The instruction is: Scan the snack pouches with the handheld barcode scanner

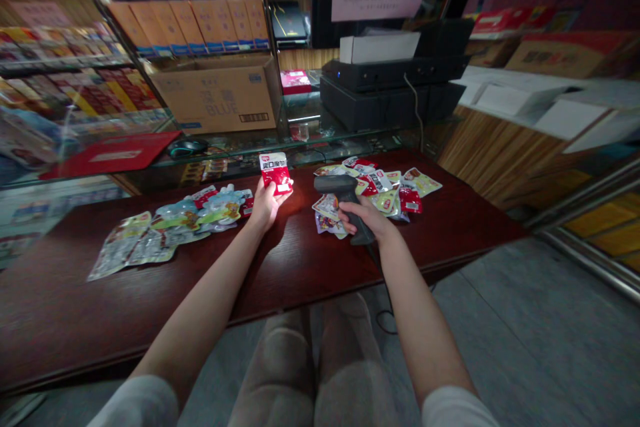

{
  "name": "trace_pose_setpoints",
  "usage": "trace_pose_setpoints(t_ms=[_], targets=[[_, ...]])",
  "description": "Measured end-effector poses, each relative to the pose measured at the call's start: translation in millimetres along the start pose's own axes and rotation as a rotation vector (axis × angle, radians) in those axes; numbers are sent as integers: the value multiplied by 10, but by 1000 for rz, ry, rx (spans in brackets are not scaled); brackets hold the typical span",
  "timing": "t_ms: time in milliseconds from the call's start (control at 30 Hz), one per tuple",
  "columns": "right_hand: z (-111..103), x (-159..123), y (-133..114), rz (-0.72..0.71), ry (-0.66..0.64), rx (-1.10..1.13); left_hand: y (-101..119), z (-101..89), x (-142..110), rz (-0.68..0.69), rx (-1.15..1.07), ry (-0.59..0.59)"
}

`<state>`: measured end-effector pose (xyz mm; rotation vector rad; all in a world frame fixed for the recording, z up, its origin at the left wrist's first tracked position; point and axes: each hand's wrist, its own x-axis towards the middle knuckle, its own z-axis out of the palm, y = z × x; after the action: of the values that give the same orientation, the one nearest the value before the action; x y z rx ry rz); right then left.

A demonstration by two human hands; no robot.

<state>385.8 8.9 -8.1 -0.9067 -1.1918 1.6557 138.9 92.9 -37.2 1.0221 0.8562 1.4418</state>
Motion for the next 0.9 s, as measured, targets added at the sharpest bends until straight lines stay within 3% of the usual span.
trace_pose_setpoints(t_ms=[233, 300, 500, 667, 733, 800, 867, 900], targets=[[-7, -8, 6, 6, 2, 14, -1, 18, 12, 18, 121, 23], [3, -16, 3, 3, 6, 23, 71, 6, 16, 29, 345, 91], [-5, -18, 9, -3, 15, 34, 524, -175, -103, -40, 1362, 265], [-9, -7, 15, 2, 15, 25, 666, -293, -208, 143, 1714, 416], [0, -12, 11, 8, 18, 21, 603, -271, -203, 244, 1726, 298], [12, -22, 3, 3, 29, 23, 492, -222, -194, 291, 1721, 69], [22, -31, -4, -13, 38, 30, 367, -173, -195, 216, 1755, -91], [25, -34, -5, -19, 39, 32, 311, -155, -198, 138, 1798, -107]])
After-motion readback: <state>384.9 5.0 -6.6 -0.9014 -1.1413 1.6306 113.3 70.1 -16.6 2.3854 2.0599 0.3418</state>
